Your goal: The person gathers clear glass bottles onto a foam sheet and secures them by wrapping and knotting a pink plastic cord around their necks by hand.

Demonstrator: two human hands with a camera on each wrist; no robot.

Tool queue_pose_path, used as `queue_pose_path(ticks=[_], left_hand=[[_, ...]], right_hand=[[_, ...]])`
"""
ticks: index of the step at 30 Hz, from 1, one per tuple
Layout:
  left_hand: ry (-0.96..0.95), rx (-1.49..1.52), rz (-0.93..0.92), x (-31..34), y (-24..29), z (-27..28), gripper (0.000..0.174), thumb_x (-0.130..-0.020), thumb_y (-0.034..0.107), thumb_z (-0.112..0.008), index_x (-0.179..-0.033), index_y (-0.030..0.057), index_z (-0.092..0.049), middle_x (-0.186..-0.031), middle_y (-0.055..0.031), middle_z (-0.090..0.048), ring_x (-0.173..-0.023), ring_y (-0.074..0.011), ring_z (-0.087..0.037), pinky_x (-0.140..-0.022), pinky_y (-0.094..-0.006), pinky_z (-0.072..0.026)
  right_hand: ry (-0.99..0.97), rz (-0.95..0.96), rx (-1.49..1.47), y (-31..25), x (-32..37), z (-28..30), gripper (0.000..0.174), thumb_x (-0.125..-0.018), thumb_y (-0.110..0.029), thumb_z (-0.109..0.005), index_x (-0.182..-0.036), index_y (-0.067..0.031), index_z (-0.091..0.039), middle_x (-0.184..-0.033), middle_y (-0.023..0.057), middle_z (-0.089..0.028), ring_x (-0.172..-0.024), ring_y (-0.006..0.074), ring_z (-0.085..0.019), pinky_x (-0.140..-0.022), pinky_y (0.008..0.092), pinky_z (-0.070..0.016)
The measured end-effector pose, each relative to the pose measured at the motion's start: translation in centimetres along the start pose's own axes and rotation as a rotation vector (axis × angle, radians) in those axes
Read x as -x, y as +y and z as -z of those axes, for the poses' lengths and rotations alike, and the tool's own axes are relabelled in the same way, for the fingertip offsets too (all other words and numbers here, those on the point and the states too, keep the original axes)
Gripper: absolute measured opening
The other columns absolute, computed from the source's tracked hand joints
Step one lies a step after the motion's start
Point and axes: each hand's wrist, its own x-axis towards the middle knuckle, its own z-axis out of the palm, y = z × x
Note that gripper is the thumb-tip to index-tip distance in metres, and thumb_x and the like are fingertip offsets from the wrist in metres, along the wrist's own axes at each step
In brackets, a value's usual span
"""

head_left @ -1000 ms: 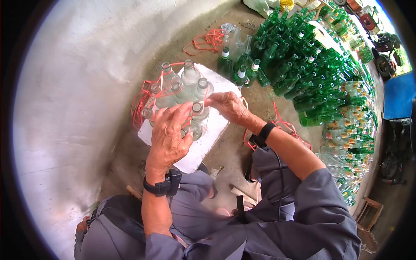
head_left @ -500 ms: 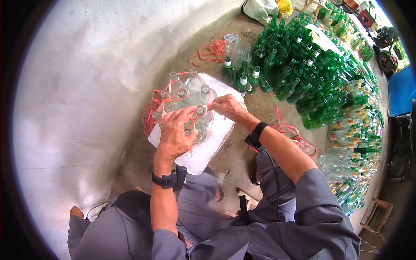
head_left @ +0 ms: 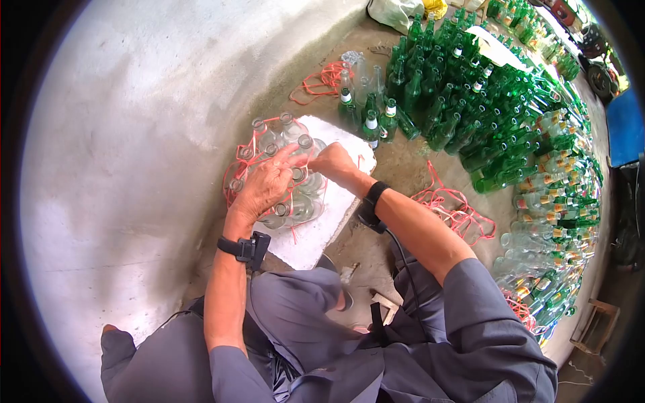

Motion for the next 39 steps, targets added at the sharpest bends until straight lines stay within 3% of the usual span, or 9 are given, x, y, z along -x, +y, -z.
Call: queue_pose_path(ticks=[2, 5, 12, 15, 18, 24, 26, 29, 39], left_hand=[[0.082, -0.006, -0.194, -0.5, -1.9, -0.8, 0.053, -0.093, 0.013, -0.042, -0.144, 0.0008, -0.043, -0.135, -0.0116, -0.065, -0.104, -0.0293, -0.067, -0.09, -0.0395, -0.0511], [0.046, -0.129, -0.164, -0.7, -1.7, -0.7, 0.054, -0.094, 0.019, -0.043, -0.145, 0.0013, -0.042, -0.135, -0.0114, -0.065, -0.102, -0.0297, -0.066, -0.09, -0.0405, -0.05], [0.002, 0.01, 0.025, -0.9, -0.3, -0.1, 0.052, -0.095, 0.026, -0.043, -0.142, 0.0023, -0.043, -0.121, -0.0164, -0.069, -0.098, -0.0299, -0.066, -0.087, -0.04, -0.0507], [0.098, -0.066, -0.178, -1.9, -2.0, -0.6, 0.051, -0.096, 0.028, -0.043, -0.139, 0.0013, -0.046, -0.109, -0.0183, -0.07, -0.083, -0.0287, -0.065, -0.079, -0.0393, -0.0515], [0.065, 0.012, -0.018, -2.0, -0.3, 0.6, 0.039, -0.098, 0.023, -0.043, -0.13, 0.003, -0.053, -0.098, -0.0248, -0.069, -0.097, -0.0424, -0.067, -0.085, -0.0482, -0.0499], [0.042, -0.159, -0.004, -2.3, 0.8, 1.7, 0.027, -0.09, 0.013, -0.055, -0.114, 0.0038, -0.063, -0.081, -0.0195, -0.067, -0.079, -0.0339, -0.07, -0.071, -0.0432, -0.053], [0.043, -0.198, 0.037, -2.1, 1.3, 2.1, 0.025, -0.084, 0.013, -0.06, -0.106, 0.0038, -0.066, -0.078, -0.0151, -0.067, -0.074, -0.0264, -0.07, -0.066, -0.04, -0.0525], [0.048, -0.128, 0.109, -1.5, 2.3, 2.9, 0.024, -0.079, 0.009, -0.064, -0.101, 0.0032, -0.067, -0.071, -0.0039, -0.059, -0.066, -0.015, -0.057, -0.063, -0.0316, -0.0482], [0.092, 0.058, 0.058, -1.9, -1.7, 5.7, 0.013, -0.08, 0.0, -0.061, -0.092, -0.0016, -0.06, -0.072, 0.0009, -0.056, -0.066, -0.0078, -0.053, -0.06, -0.0255, -0.0452]], right_hand=[[0.034, -0.099, 0.098, -1.2, 0.7, 0.3, 0.079, -0.061, -0.066, -0.086, -0.084, 0.0083, -0.072, -0.094, 0.0253, -0.073, -0.092, 0.0354, -0.073, -0.08, 0.0434, -0.0567], [-0.008, -0.141, 0.119, -2.0, 1.4, 0.8, 0.083, -0.061, -0.069, -0.085, -0.091, 0.0079, -0.072, -0.103, 0.0251, -0.073, -0.1, 0.0371, -0.072, -0.083, 0.0453, -0.0564], [0.07, -0.124, 0.126, -2.3, 2.1, 0.4, 0.085, -0.061, -0.071, -0.084, -0.089, 0.0081, -0.072, -0.097, 0.0245, -0.073, -0.096, 0.0388, -0.072, -0.082, 0.0462, -0.0556], [0.067, -0.109, 0.105, -2.5, 2.4, 0.7, 0.081, -0.063, -0.07, -0.084, -0.084, 0.0074, -0.073, -0.093, 0.0249, -0.073, -0.091, 0.0376, -0.072, -0.079, 0.0475, -0.0545], [-0.006, -0.048, 0.094, -2.1, 2.5, 1.2, 0.071, -0.069, -0.065, -0.083, -0.079, 0.0047, -0.073, -0.085, 0.0236, -0.072, -0.083, 0.0347, -0.072, -0.075, 0.0485, -0.0532], [-0.05, 0.165, 0.05, -1.5, 3.5, 2.8, 0.058, -0.081, -0.057, -0.074, -0.075, 0.0008, -0.074, -0.067, 0.0173, -0.067, -0.07, 0.0311, -0.068, -0.069, 0.0439, -0.0522], [-0.138, 0.198, 0.069, -1.4, 3.6, 3.6, 0.053, -0.089, -0.048, -0.07, -0.077, 0.0045, -0.074, -0.066, 0.0133, -0.067, -0.065, 0.02, -0.062, -0.065, 0.0383, -0.0507], [-0.123, 0.255, -0.023, 0.2, 3.2, 3.6, 0.055, -0.086, -0.054, -0.069, -0.078, 0.0001, -0.076, -0.067, 0.0151, -0.068, -0.063, 0.0253, -0.064, -0.066, 0.0406, -0.0514], [-0.324, 0.377, -0.034, 0.0, 4.1, 5.0, 0.039, -0.095, -0.034, -0.064, -0.087, 0.0022, -0.075, -0.063, 0.0109, -0.066, -0.062, 0.0191, -0.063, -0.063, 0.0363, -0.0519]])
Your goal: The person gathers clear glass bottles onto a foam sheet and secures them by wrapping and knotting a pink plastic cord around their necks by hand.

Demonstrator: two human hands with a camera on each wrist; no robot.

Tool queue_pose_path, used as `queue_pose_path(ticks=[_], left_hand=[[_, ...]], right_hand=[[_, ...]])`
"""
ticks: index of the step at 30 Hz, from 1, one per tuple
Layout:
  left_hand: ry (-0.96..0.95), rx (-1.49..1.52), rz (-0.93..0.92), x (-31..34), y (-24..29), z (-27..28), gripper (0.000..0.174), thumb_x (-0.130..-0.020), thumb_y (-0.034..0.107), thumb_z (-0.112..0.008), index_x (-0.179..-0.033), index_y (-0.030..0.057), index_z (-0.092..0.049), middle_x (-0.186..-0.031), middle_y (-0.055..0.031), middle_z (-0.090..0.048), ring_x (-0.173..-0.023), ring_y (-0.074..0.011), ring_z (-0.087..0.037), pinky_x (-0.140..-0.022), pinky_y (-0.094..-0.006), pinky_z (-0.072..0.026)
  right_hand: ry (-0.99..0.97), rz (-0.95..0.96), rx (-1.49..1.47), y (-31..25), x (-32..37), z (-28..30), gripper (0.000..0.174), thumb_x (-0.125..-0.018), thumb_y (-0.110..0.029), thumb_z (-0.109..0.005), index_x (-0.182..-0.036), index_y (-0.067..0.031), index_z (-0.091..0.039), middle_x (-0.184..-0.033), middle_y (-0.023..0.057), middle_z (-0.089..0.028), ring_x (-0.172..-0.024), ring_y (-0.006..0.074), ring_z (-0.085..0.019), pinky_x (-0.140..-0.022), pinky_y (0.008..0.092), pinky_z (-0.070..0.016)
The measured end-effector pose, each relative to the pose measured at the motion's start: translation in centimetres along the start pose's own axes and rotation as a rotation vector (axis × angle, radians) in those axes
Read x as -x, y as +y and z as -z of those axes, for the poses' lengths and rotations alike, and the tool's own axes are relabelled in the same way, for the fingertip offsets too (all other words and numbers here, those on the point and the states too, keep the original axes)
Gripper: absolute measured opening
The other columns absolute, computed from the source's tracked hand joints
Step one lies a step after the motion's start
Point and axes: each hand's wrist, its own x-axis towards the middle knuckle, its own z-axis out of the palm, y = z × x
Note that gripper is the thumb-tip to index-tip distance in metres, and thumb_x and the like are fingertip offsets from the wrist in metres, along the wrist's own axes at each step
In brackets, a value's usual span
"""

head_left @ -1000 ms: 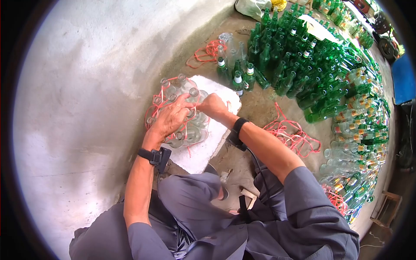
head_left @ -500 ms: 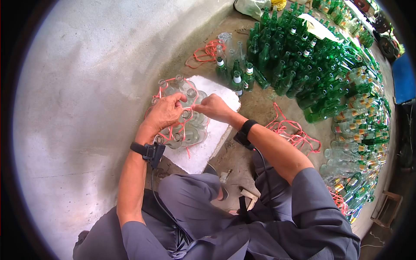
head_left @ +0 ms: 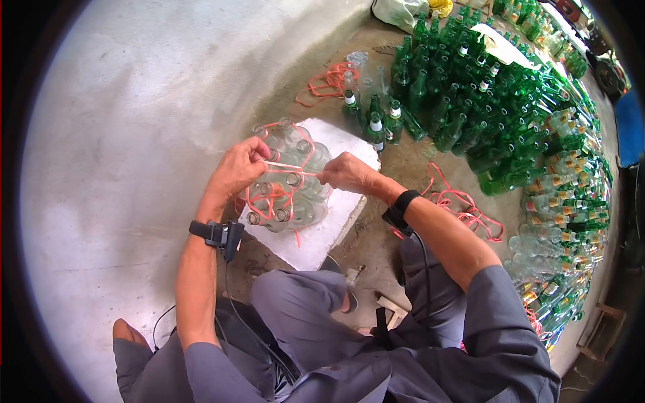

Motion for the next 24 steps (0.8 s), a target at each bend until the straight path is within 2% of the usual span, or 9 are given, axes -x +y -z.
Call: queue_pose_path(ticks=[3, 7, 9, 10, 16, 18, 21, 23, 24], left_hand=[[0.063, 0.12, 0.02, -1.0, -0.1, -0.1, 0.013, -0.081, 0.0, -0.063, -0.093, -0.0005, -0.06, -0.076, 0.0011, -0.057, -0.067, -0.0076, -0.053, -0.061, -0.0249, -0.0456], [0.091, 0.088, -0.02, -2.0, -1.6, -0.1, 0.012, -0.082, 0.0, -0.064, -0.094, 0.0005, -0.061, -0.08, 0.001, -0.058, -0.069, -0.0074, -0.054, -0.062, -0.0249, -0.0463], [0.12, 0.049, -0.023, -2.4, -1.9, -0.1, 0.014, -0.083, 0.002, -0.065, -0.095, -0.0031, -0.06, -0.078, -0.0054, -0.062, -0.074, -0.0138, -0.06, -0.066, -0.0299, -0.0497], [0.118, 0.05, -0.021, -2.6, -1.9, -0.2, 0.014, -0.083, 0.002, -0.065, -0.095, -0.0031, -0.06, -0.078, -0.0054, -0.062, -0.074, -0.0138, -0.06, -0.066, -0.0299, -0.0497], [0.124, 0.15, 0.113, -4.0, -1.7, -0.6, 0.011, -0.085, 0.002, -0.061, -0.095, -0.0029, -0.062, -0.076, -0.0098, -0.065, -0.055, -0.0152, -0.061, -0.052, -0.0318, -0.0482], [0.225, 0.06, 0.171, -4.4, -1.6, -0.5, 0.009, -0.086, 0.001, -0.059, -0.093, -0.0033, -0.063, -0.072, -0.0107, -0.065, -0.047, -0.0164, -0.061, -0.047, -0.0334, -0.0475], [0.187, 0.058, 0.153, -5.0, -2.8, -1.0, 0.01, -0.087, 0.0, -0.055, -0.091, -0.0045, -0.064, -0.068, -0.011, -0.064, -0.05, -0.0177, -0.064, -0.049, -0.035, -0.0492], [0.174, -0.017, 0.113, -3.9, -0.8, -1.5, 0.011, -0.088, 0.0, -0.053, -0.089, -0.0042, -0.063, -0.068, -0.0094, -0.063, -0.049, -0.0168, -0.063, -0.048, -0.0336, -0.0492], [0.157, -0.091, 0.072, -3.5, -0.1, -1.6, 0.011, -0.088, -0.001, -0.051, -0.088, -0.0039, -0.062, -0.068, -0.0078, -0.062, -0.049, -0.0158, -0.062, -0.047, -0.0323, -0.0491]], right_hand=[[0.067, 0.047, -0.007, 0.2, -0.2, -0.2, 0.037, -0.093, -0.032, -0.066, -0.086, 0.0035, -0.074, -0.063, 0.0106, -0.065, -0.059, 0.0186, -0.062, -0.061, 0.0358, -0.0512], [0.094, -0.017, -0.043, -0.6, 0.0, -0.1, 0.031, -0.091, -0.026, -0.067, -0.093, 0.0038, -0.075, -0.069, 0.0091, -0.067, -0.066, 0.0153, -0.06, -0.066, 0.0345, -0.0506], [0.1, -0.029, -0.061, -0.9, 0.0, -0.1, 0.03, -0.09, -0.025, -0.068, -0.093, 0.0041, -0.074, -0.07, 0.0094, -0.067, -0.067, 0.0152, -0.06, -0.066, 0.0344, -0.0506], [0.114, -0.023, -0.056, -1.0, 0.0, -0.2, 0.03, -0.09, -0.025, -0.068, -0.094, 0.0042, -0.074, -0.07, 0.0096, -0.067, -0.068, 0.0154, -0.061, -0.067, 0.0345, -0.0508], [0.146, -0.055, -0.026, -0.7, -0.4, -1.0, 0.03, -0.089, -0.024, -0.068, -0.095, 0.0042, -0.074, -0.073, 0.0122, -0.069, -0.069, 0.0178, -0.062, -0.069, 0.0364, -0.0517], [0.153, -0.05, -0.018, -0.6, -0.5, -1.0, 0.03, -0.089, -0.024, -0.068, -0.095, 0.0041, -0.075, -0.074, 0.0132, -0.07, -0.069, 0.0187, -0.062, -0.07, 0.037, -0.0519], [0.155, -0.084, 0.035, -0.1, -0.5, -1.2, 0.03, -0.088, -0.024, -0.068, -0.093, 0.0048, -0.075, -0.074, 0.0144, -0.07, -0.07, 0.0196, -0.063, -0.07, 0.0372, -0.0522], [0.267, -0.005, -0.041, 1.3, -0.8, -1.8, 0.034, -0.087, -0.026, -0.068, -0.077, 0.006, -0.069, -0.055, 0.0147, -0.055, -0.053, 0.0211, -0.05, -0.058, 0.041, -0.047], [0.268, 0.0, -0.04, 1.2, -0.9, -1.9, 0.034, -0.087, -0.026, -0.068, -0.077, 0.006, -0.069, -0.055, 0.0147, -0.055, -0.053, 0.0211, -0.05, -0.058, 0.041, -0.047]])
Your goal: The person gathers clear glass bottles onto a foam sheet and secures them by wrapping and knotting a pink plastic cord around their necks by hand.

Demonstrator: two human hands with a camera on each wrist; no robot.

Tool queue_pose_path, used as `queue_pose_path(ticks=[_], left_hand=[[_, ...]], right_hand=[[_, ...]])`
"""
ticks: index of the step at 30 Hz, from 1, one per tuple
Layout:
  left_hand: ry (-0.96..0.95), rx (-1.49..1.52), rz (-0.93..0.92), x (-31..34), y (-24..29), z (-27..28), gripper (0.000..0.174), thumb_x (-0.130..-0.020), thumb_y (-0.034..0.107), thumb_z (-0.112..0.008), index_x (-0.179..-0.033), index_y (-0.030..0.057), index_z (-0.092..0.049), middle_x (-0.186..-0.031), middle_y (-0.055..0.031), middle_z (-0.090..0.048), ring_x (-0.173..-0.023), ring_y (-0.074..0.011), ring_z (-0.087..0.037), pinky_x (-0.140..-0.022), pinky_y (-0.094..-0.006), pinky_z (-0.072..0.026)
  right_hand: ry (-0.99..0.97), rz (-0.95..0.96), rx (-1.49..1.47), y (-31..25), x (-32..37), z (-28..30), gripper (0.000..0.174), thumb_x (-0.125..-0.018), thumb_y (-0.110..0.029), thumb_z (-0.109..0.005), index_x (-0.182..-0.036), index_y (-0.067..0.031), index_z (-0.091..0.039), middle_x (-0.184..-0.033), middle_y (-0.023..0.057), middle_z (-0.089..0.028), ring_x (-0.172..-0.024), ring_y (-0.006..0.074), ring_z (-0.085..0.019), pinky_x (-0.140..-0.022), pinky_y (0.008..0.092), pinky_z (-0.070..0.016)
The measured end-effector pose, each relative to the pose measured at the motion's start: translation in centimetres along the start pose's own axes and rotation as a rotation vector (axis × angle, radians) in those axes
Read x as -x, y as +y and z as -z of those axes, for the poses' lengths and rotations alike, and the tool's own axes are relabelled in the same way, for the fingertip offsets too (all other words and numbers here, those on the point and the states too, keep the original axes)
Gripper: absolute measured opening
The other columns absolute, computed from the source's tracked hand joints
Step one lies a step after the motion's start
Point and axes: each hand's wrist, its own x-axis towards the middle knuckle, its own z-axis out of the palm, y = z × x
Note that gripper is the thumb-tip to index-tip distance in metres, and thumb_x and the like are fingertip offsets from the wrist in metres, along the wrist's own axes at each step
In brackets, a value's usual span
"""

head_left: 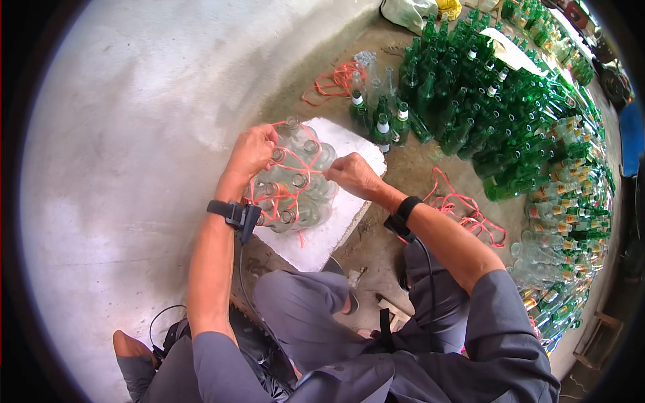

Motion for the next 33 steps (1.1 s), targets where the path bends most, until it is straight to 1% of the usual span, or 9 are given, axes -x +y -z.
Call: queue_pose_path(ticks=[8, 11, 14, 16, 22, 26, 29, 31, 33], left_hand=[[-0.031, 0.106, 0.024, 1.8, -0.4, 0.7, 0.019, -0.09, 0.007, -0.055, -0.099, -0.0053, -0.067, -0.075, -0.008, -0.067, -0.062, -0.0155, -0.068, -0.055, -0.03, -0.055], [-0.043, 0.332, 0.004, 1.7, -1.6, 0.5, 0.022, -0.09, 0.01, -0.058, -0.101, -0.006, -0.069, -0.079, -0.0082, -0.069, -0.065, -0.0139, -0.067, -0.058, -0.0282, -0.0541], [-0.088, 0.165, 0.089, 1.8, 1.0, 0.2, 0.023, -0.087, 0.017, -0.063, -0.097, -0.0011, -0.073, -0.083, -0.0098, -0.069, -0.07, -0.0173, -0.068, -0.065, -0.0315, -0.0548], [0.033, -0.324, -0.05, 1.5, 1.1, -0.7, 0.023, -0.08, 0.024, -0.067, -0.093, 0.0059, -0.076, -0.089, -0.0121, -0.069, -0.078, -0.0249, -0.069, -0.074, -0.038, -0.0549], [0.2, -0.413, -0.05, 1.7, 1.4, -2.1, 0.023, -0.076, 0.025, -0.068, -0.091, 0.0108, -0.077, -0.096, -0.0131, -0.068, -0.093, -0.033, -0.067, -0.083, -0.043, -0.0532], [0.191, -0.419, -0.1, 0.5, 1.7, -2.5, 0.02, -0.078, 0.023, -0.068, -0.089, 0.0101, -0.077, -0.092, -0.0117, -0.071, -0.091, -0.0333, -0.068, -0.082, -0.0429, -0.0537], [0.111, -0.309, -0.023, -0.3, 1.4, -1.9, 0.018, -0.079, 0.019, -0.069, -0.09, 0.0062, -0.076, -0.081, -0.0119, -0.072, -0.078, -0.0282, -0.071, -0.075, -0.0401, -0.0549], [0.027, -0.151, -0.054, -0.6, 1.2, -1.0, 0.018, -0.079, 0.015, -0.071, -0.091, 0.0026, -0.076, -0.07, -0.0101, -0.071, -0.064, -0.0192, -0.068, -0.062, -0.035, -0.0546], [-0.02, -0.105, 0.022, -0.8, 1.8, -0.4, 0.018, -0.079, 0.013, -0.072, -0.092, 0.0021, -0.077, -0.069, -0.0083, -0.07, -0.062, -0.0154, -0.066, -0.058, -0.0327, -0.0534]], right_hand=[[0.028, -0.042, 0.04, -0.1, 0.4, -0.4, 0.034, -0.087, -0.027, -0.067, -0.078, 0.0059, -0.07, -0.056, 0.0192, -0.056, -0.052, 0.0268, -0.052, -0.059, 0.0433, -0.0483], [0.03, -0.051, 0.038, 0.2, 0.4, -0.3, 0.034, -0.087, -0.027, -0.067, -0.079, 0.0057, -0.07, -0.057, 0.0198, -0.058, -0.053, 0.0271, -0.053, -0.06, 0.0431, -0.0492], [0.021, -0.056, 0.054, 0.1, 0.4, -0.4, 0.034, -0.087, -0.028, -0.067, -0.079, 0.0057, -0.071, -0.058, 0.0197, -0.058, -0.053, 0.0274, -0.054, -0.061, 0.0429, -0.0497], [0.021, -0.053, 0.044, -0.2, 0.6, -0.4, 0.035, -0.087, -0.028, -0.067, -0.079, 0.0057, -0.07, -0.058, 0.0196, -0.058, -0.053, 0.0275, -0.054, -0.06, 0.043, -0.0494], [0.035, -0.031, 0.046, 0.0, 0.2, -0.3, 0.035, -0.087, -0.028, -0.067, -0.078, 0.0059, -0.07, -0.057, 0.0191, -0.057, -0.052, 0.0268, -0.053, -0.058, 0.0428, -0.048], [0.065, -0.036, -0.014, -0.9, 0.4, -0.4, 0.036, -0.088, -0.028, -0.067, -0.078, 0.006, -0.069, -0.056, 0.0182, -0.056, -0.052, 0.0257, -0.052, -0.058, 0.0423, -0.0477], [0.062, -0.06, -0.044, -1.7, 0.5, -0.2, 0.037, -0.089, -0.029, -0.066, -0.079, 0.006, -0.069, -0.056, 0.0172, -0.056, -0.053, 0.0255, -0.053, -0.059, 0.0422, -0.048], [0.047, -0.059, -0.037, -1.8, 0.5, -0.1, 0.037, -0.09, -0.029, -0.066, -0.079, 0.0061, -0.069, -0.056, 0.0169, -0.056, -0.053, 0.0251, -0.053, -0.06, 0.0424, -0.048], [0.031, -0.057, -0.033, -1.7, 0.5, -0.2, 0.037, -0.09, -0.029, -0.066, -0.079, 0.0061, -0.069, -0.056, 0.0167, -0.056, -0.053, 0.0248, -0.053, -0.06, 0.0426, -0.048]])
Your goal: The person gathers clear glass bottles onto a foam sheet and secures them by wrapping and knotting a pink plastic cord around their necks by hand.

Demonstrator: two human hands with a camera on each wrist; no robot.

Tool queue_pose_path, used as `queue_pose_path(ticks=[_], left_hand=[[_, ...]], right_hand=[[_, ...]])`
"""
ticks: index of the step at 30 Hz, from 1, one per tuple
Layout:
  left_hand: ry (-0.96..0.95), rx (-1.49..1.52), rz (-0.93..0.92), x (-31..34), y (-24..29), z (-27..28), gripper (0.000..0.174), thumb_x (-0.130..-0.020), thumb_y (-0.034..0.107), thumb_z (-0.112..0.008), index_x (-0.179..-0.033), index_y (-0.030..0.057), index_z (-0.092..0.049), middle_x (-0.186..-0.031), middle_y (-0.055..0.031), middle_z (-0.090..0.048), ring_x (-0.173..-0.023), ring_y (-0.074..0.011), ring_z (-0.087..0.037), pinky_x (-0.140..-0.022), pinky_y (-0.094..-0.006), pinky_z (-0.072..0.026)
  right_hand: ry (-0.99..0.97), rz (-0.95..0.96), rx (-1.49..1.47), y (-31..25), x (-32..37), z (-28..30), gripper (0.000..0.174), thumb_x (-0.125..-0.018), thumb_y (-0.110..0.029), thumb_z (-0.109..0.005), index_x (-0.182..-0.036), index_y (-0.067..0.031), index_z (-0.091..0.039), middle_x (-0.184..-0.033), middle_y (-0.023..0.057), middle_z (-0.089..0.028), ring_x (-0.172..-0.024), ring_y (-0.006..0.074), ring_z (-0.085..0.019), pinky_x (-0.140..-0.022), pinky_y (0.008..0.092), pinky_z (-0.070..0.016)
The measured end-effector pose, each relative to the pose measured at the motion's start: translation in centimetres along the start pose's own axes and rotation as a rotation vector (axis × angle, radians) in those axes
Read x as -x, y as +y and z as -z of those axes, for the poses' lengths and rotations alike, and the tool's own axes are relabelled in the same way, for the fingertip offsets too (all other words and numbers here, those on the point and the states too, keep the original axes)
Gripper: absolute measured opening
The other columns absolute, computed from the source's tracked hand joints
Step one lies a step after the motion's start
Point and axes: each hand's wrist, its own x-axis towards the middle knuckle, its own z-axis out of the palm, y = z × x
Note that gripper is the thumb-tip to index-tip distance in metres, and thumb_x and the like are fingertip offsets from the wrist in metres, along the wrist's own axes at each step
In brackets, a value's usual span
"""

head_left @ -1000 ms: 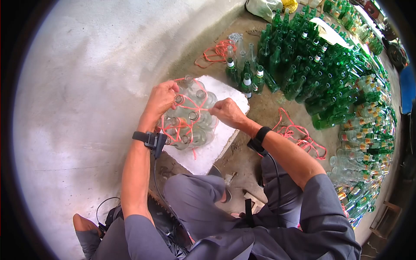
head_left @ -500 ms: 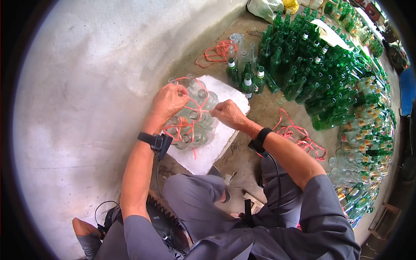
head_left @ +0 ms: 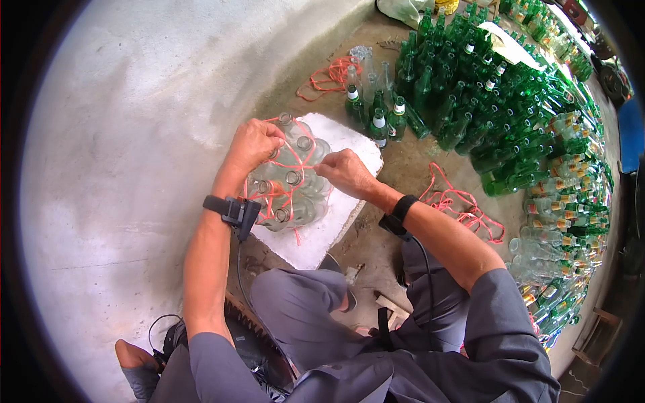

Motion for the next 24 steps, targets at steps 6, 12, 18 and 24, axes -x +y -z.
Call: queue_pose_path(ticks=[6, 12, 18, 24], left_hand=[[-0.122, 0.098, 0.013, -0.6, 0.0, 1.4, 0.015, -0.079, 0.009, -0.07, -0.09, 0.0023, -0.077, -0.066, -0.0043, -0.067, -0.06, -0.0104, -0.062, -0.052, -0.0295, -0.0513], [-0.105, -0.052, -0.113, -1.1, -2.3, 1.6, 0.017, -0.077, 0.007, -0.069, -0.09, 0.0019, -0.077, -0.072, -0.0093, -0.071, -0.065, -0.0151, -0.065, -0.064, -0.0315, -0.0524], [-0.052, 0.017, -0.155, -0.4, -3.1, 0.7, 0.021, -0.078, 0.003, -0.063, -0.093, 0.0006, -0.077, -0.082, -0.0159, -0.075, -0.075, -0.0222, -0.07, -0.073, -0.0334, -0.0547], [0.203, 0.026, -0.268, 2.3, -3.2, -1.6, 0.03, -0.085, 0.002, -0.054, -0.108, -0.0019, -0.073, -0.1, -0.0213, -0.073, -0.093, -0.0317, -0.071, -0.086, -0.0361, -0.0547]], right_hand=[[0.002, -0.011, 0.018, 0.0, 0.0, 0.0, 0.037, -0.09, -0.029, -0.066, -0.078, 0.0061, -0.068, -0.056, 0.0179, -0.055, -0.054, 0.0274, -0.052, -0.062, 0.0444, -0.0479], [0.02, 0.032, 0.012, 0.0, 0.0, 0.1, 0.037, -0.089, -0.029, -0.066, -0.077, 0.0059, -0.069, -0.058, 0.0202, -0.056, -0.055, 0.0305, -0.052, -0.062, 0.0453, -0.048], [-0.007, 0.075, 0.103, 1.1, 0.0, 0.2, 0.036, -0.09, -0.028, -0.066, -0.077, 0.0055, -0.07, -0.061, 0.0221, -0.059, -0.057, 0.0324, -0.058, -0.065, 0.0455, -0.0506], [-0.05, 0.03, 0.078, 2.1, 0.3, 1.5, 0.032, -0.087, -0.028, -0.068, -0.079, 0.0021, -0.075, -0.063, 0.0152, -0.066, -0.058, 0.0224, -0.06, -0.063, 0.0384, -0.0519]])
